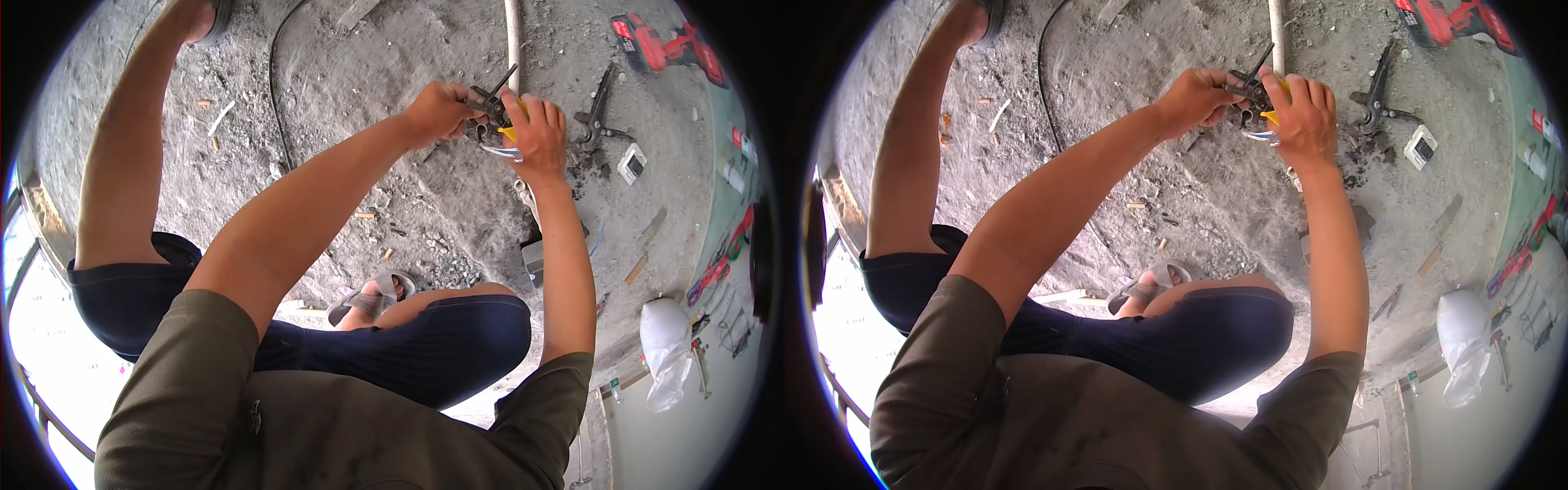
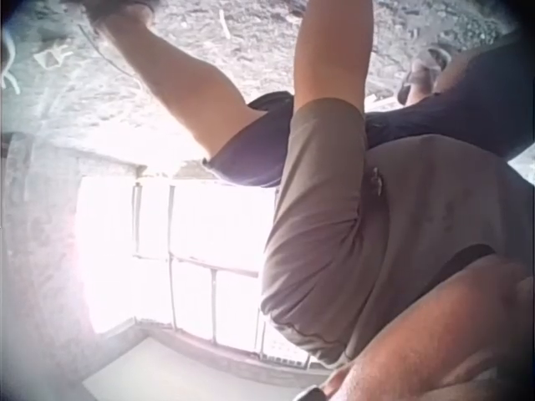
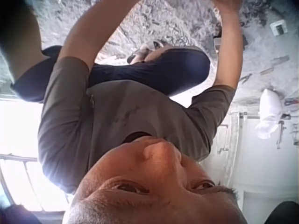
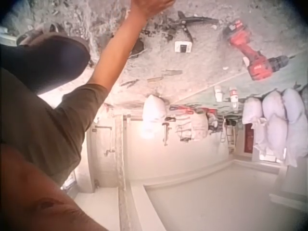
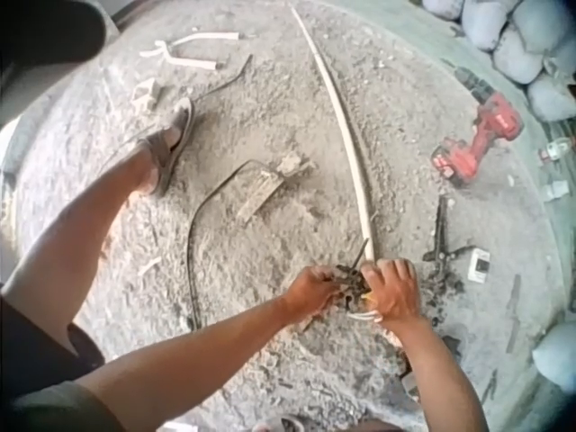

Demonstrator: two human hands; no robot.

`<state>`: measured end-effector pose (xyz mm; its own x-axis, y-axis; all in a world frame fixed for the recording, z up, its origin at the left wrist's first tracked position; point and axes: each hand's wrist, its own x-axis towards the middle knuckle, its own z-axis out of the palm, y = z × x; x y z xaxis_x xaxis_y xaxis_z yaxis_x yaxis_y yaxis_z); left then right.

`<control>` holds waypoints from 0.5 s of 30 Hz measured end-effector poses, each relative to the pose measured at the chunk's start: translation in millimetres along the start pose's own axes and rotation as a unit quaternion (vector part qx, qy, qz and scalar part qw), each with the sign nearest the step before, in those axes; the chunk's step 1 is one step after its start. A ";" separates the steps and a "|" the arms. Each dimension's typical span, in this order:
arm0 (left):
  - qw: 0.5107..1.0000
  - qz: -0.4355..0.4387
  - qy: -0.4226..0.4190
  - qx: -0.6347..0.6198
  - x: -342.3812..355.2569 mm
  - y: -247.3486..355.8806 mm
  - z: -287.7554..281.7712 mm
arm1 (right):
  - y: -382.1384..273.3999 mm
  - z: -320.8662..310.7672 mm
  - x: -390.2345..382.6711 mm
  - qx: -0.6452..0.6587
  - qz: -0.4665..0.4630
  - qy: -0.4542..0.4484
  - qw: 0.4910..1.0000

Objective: Stripping electrical wires and connecting them to a terminal box on the floor.

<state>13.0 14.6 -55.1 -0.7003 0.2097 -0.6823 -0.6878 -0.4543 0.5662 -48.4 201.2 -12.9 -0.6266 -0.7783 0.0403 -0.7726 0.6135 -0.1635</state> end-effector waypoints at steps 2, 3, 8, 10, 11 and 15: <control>1.000 -0.001 0.000 0.010 0.7 0.7 -1.4 | 3.2 -0.2 2.0 -0.007 -0.017 -0.005 1.000; 1.000 0.000 -0.001 0.014 1.1 1.0 -2.3 | 4.1 -0.9 3.3 -0.014 -0.025 -0.011 1.000; 1.000 0.009 -0.006 0.000 -0.4 1.8 0.4 | 2.9 0.2 -1.7 -0.029 -0.026 -0.025 0.999; 1.000 -0.022 -0.013 0.014 -2.3 6.1 6.5 | -3.1 1.9 -9.9 -0.025 0.031 -0.022 0.999; 1.000 -0.022 -0.011 0.015 -3.5 6.1 3.6 | -11.2 4.0 -13.9 -0.023 0.030 -0.021 0.999; 0.991 -0.057 -0.121 0.032 -3.2 13.7 -7.1 | -38.9 0.2 -25.9 0.109 0.187 -0.029 0.976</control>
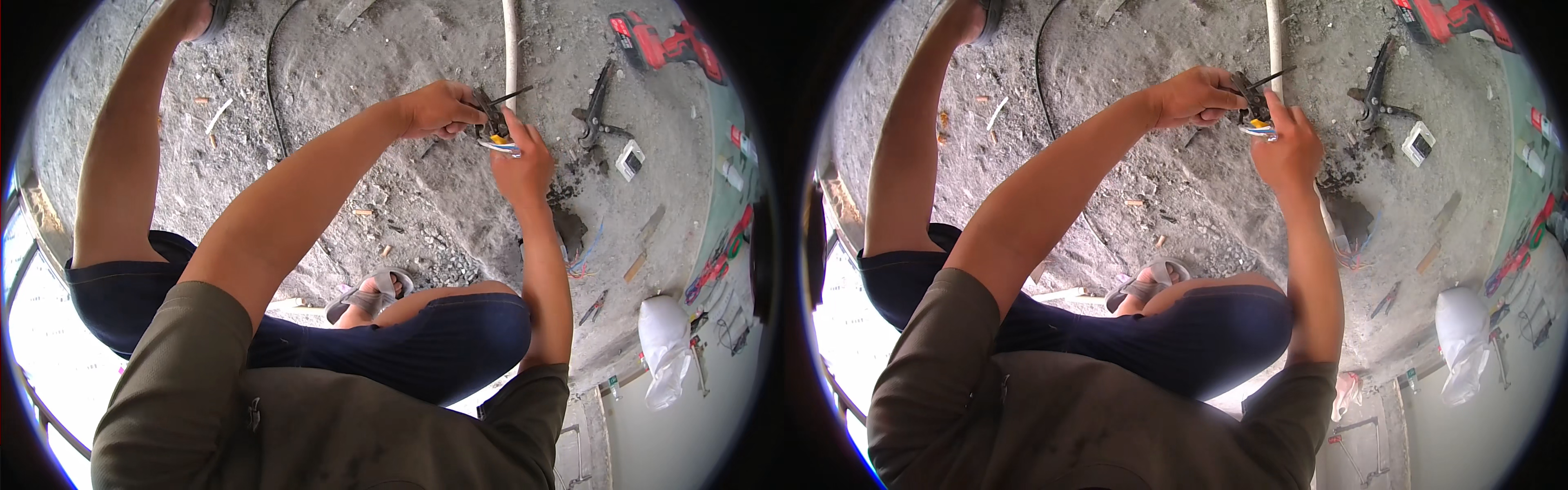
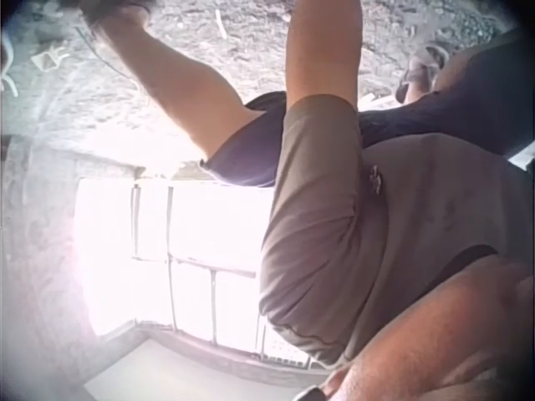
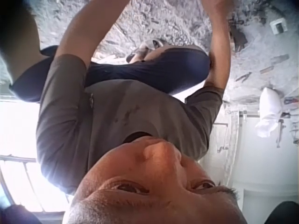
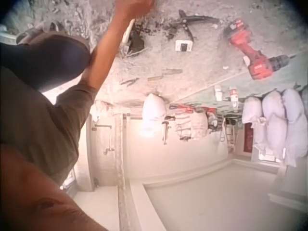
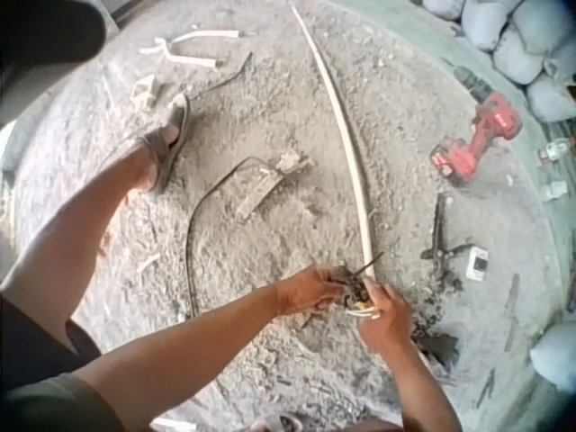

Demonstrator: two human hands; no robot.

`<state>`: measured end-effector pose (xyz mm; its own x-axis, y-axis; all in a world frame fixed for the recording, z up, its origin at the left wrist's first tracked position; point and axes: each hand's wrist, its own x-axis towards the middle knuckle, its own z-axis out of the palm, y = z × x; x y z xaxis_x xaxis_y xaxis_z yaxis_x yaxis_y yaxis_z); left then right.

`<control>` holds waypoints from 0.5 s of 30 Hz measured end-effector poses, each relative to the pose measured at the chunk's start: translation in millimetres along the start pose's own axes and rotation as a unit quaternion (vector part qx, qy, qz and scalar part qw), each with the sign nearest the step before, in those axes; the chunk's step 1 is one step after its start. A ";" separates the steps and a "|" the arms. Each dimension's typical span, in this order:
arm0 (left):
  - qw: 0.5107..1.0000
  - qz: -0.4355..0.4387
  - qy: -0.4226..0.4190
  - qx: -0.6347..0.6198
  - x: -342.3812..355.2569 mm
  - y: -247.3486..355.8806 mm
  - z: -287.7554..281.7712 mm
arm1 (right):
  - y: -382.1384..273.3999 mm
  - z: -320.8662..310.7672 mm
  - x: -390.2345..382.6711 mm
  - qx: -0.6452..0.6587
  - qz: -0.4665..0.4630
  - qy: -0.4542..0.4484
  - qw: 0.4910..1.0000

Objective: Stripping electrical wires and connecting them to a terminal box on the floor.

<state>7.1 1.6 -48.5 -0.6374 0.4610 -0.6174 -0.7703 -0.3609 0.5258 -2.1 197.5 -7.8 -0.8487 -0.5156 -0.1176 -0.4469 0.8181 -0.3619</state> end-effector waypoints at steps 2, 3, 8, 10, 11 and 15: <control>0.998 -0.021 -0.018 0.053 0.3 8.2 2.2 | -4.2 2.4 -6.2 0.086 0.116 0.002 0.990; 0.990 -0.034 -0.016 0.137 1.0 12.2 5.4 | -5.1 2.3 -7.1 0.087 0.116 0.003 0.989; 0.967 -0.032 -0.002 0.252 4.3 11.4 11.9 | -11.5 2.8 -7.8 0.290 0.258 -0.073 0.919; 0.969 -0.021 -0.005 0.247 4.8 11.3 15.0 | -13.9 -0.8 -8.5 0.352 0.295 -0.078 0.885; 0.969 -0.022 -0.004 0.247 6.8 4.6 14.3 | -17.6 -2.9 -7.3 0.412 0.326 -0.086 0.846; 0.956 0.104 0.068 0.265 13.2 -14.3 20.0 | -14.0 0.2 -9.7 0.520 0.385 -0.097 0.757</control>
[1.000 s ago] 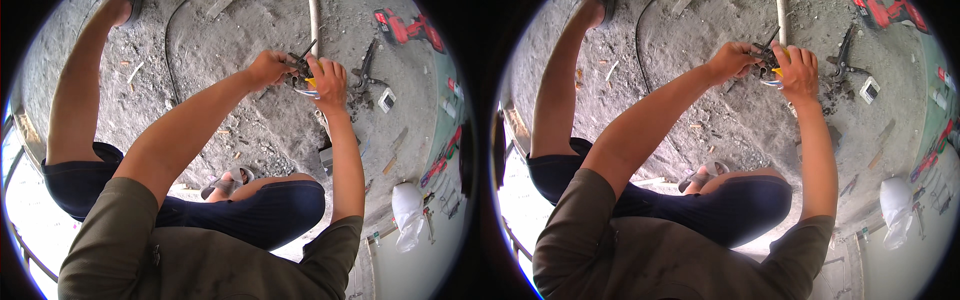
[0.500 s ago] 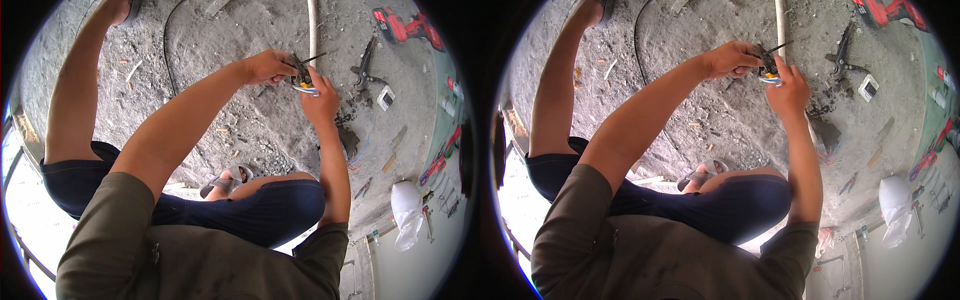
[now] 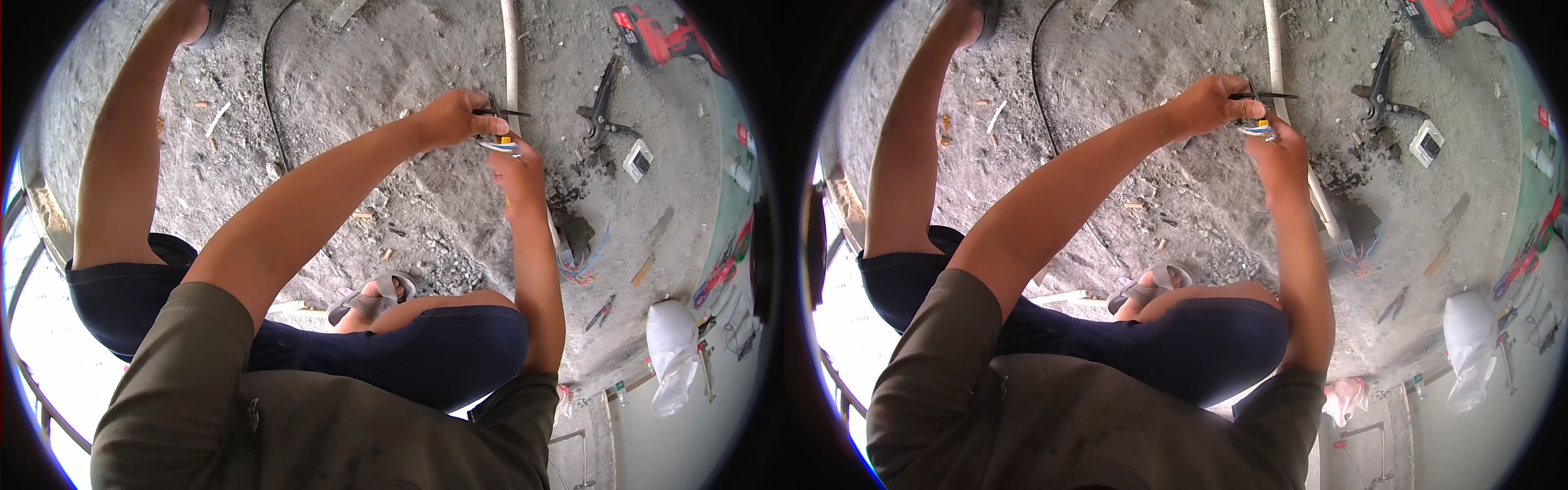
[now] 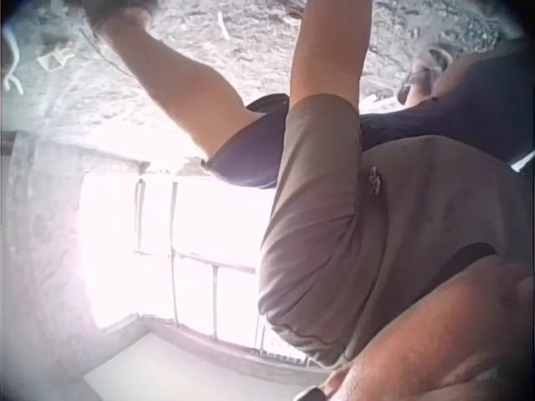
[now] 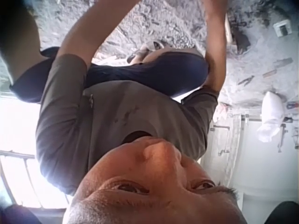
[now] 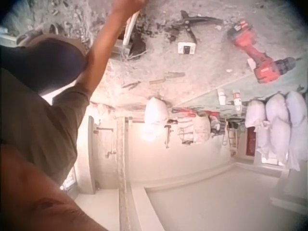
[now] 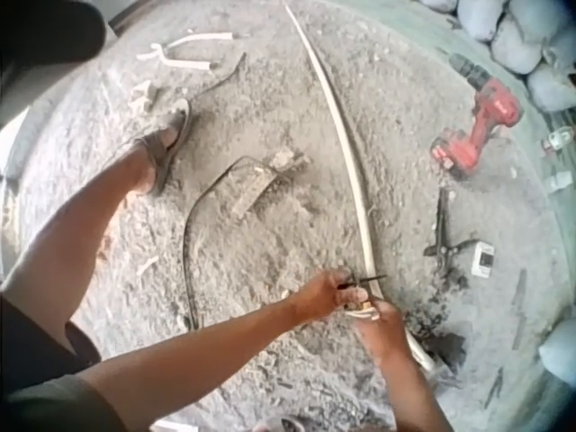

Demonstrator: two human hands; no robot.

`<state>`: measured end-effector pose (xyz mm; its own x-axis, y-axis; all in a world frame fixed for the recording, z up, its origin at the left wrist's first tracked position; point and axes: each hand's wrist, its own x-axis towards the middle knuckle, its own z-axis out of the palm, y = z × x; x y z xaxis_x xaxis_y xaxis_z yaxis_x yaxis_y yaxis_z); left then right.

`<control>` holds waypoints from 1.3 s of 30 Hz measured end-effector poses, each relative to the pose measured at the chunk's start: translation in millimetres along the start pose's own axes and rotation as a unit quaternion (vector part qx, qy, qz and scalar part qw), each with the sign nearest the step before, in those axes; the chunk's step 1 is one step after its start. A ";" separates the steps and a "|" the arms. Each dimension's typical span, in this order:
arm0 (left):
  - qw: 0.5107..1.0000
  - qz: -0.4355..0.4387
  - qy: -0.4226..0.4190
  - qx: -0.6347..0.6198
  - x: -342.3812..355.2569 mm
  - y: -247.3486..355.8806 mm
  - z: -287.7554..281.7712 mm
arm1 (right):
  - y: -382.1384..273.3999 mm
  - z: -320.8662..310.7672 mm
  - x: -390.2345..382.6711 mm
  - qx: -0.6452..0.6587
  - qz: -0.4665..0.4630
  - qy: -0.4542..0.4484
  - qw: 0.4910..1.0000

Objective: Stripping electrical wires and connecting them to a terminal box on the floor.

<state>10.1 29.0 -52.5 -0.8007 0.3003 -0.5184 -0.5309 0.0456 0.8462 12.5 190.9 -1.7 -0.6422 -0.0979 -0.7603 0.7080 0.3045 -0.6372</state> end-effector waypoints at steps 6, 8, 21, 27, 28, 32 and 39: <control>0.997 0.061 0.039 0.025 0.5 -8.1 4.3 | 10.4 1.4 2.0 0.028 0.017 0.002 0.999; 0.996 0.079 0.030 0.038 2.5 -1.0 -1.5 | 8.7 4.8 -4.0 -0.066 -0.091 0.061 0.992; 0.994 0.031 0.016 0.106 3.9 0.2 4.6 | 7.2 3.6 -5.8 0.027 -0.015 0.058 0.998; 0.995 0.014 -0.011 0.101 1.9 13.5 0.6 | 10.8 7.3 -9.4 -0.088 -0.103 0.109 0.985; 0.994 -0.037 -0.061 0.082 0.6 23.6 0.5 | 9.5 5.1 -12.7 -0.095 -0.113 0.109 0.983; 0.978 -0.115 -0.169 0.044 6.8 26.0 -16.2 | 4.6 4.4 -10.4 -0.061 -0.099 0.054 0.992; 0.988 0.024 -0.002 0.155 4.3 9.3 8.0 | 22.2 -4.5 -7.4 0.116 0.002 0.032 0.993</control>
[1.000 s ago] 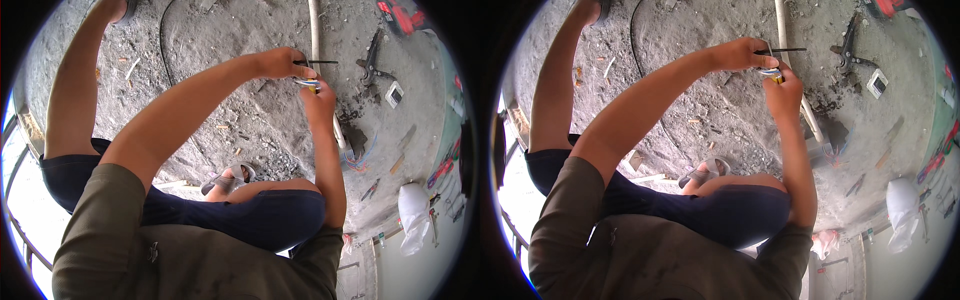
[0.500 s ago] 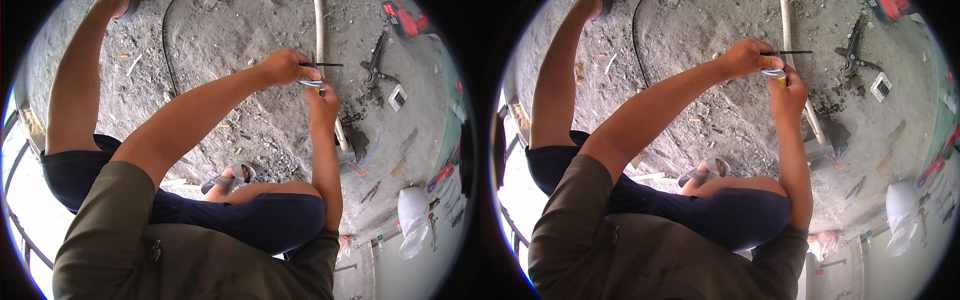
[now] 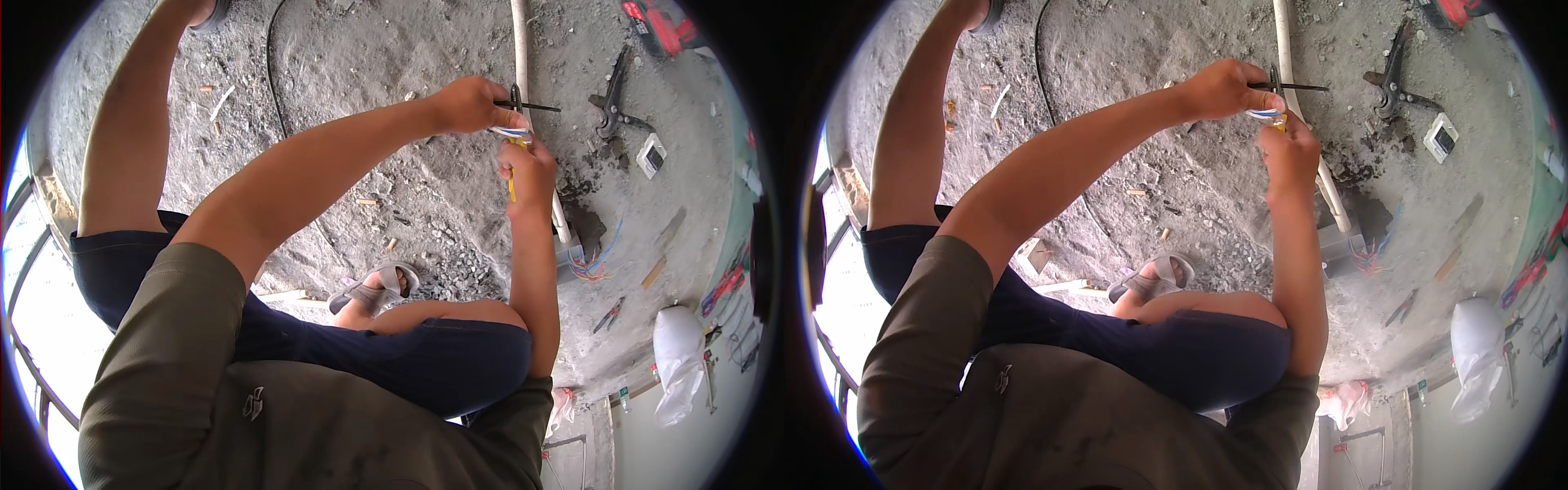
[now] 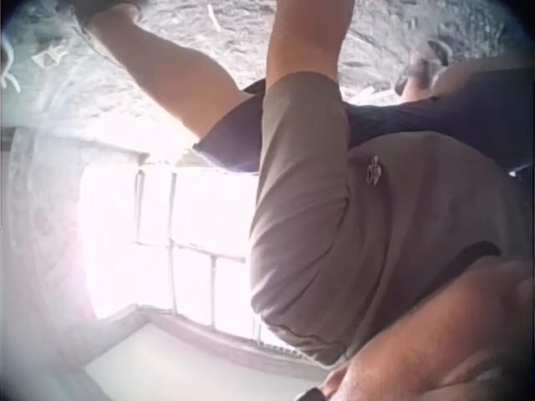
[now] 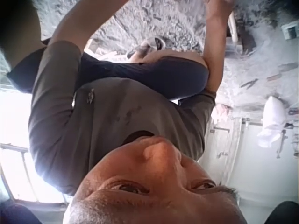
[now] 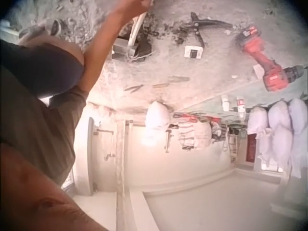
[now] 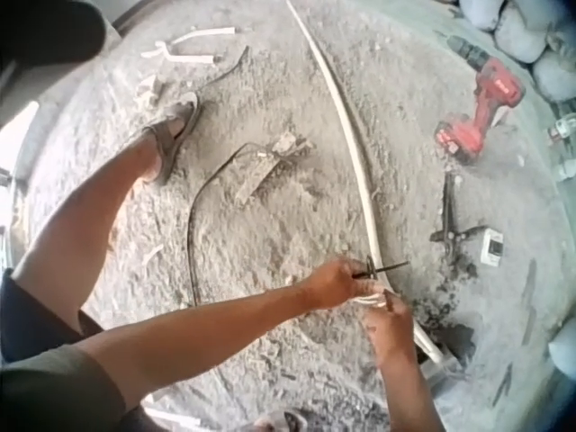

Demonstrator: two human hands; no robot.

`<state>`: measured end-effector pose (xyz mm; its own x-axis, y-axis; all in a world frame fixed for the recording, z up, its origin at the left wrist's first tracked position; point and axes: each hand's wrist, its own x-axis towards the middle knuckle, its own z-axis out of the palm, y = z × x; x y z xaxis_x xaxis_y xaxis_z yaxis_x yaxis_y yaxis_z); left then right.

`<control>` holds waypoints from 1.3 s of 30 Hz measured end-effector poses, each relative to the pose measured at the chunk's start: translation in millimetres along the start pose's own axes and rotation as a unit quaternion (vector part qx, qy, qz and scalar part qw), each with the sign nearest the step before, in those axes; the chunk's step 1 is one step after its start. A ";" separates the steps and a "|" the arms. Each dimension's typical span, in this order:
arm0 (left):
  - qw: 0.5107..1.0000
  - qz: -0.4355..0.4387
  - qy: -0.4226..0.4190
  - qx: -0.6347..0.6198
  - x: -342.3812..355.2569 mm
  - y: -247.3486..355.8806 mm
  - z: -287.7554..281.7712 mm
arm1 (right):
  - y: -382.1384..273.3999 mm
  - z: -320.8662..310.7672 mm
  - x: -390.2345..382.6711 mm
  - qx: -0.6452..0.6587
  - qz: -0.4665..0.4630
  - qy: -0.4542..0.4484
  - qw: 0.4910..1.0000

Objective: Stripping electrical wires and connecting them to a terminal box on the floor.

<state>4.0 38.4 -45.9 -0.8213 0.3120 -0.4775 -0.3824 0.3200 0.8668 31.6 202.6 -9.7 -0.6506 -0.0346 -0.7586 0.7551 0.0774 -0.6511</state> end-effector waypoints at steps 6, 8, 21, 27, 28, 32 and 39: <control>0.998 0.016 0.052 -0.037 -2.3 -6.4 13.4 | -6.7 8.2 -10.8 -0.142 -0.110 0.089 0.980; 0.998 0.011 0.052 -0.028 -6.3 -4.4 12.2 | -7.1 8.4 -12.5 -0.180 -0.150 0.095 0.968; 1.000 -0.022 -0.014 -0.007 -5.5 13.2 2.4 | -0.6 -0.2 -10.8 -0.123 -0.042 0.047 0.990; 1.000 0.003 0.027 -0.002 -5.3 8.3 9.6 | -4.3 2.3 -12.4 -0.095 -0.082 0.074 0.989; 0.999 0.013 0.034 -0.006 -6.6 7.4 9.1 | -7.1 5.1 -13.4 -0.108 -0.104 0.072 0.986; 0.996 0.007 -0.003 -0.094 -5.5 12.3 -0.7 | -13.7 -0.2 -5.1 -0.102 -0.107 0.011 0.989; 0.986 -0.101 -0.103 -0.089 2.3 23.1 -10.8 | -9.6 -7.7 -0.4 -0.124 -0.093 -0.004 0.988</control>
<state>-11.4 36.8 -25.4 -0.6248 0.4391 -0.6456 -0.6118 0.2384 0.7542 24.0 209.6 -2.9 -0.7750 -0.0798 -0.6269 0.5781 0.3113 -0.7542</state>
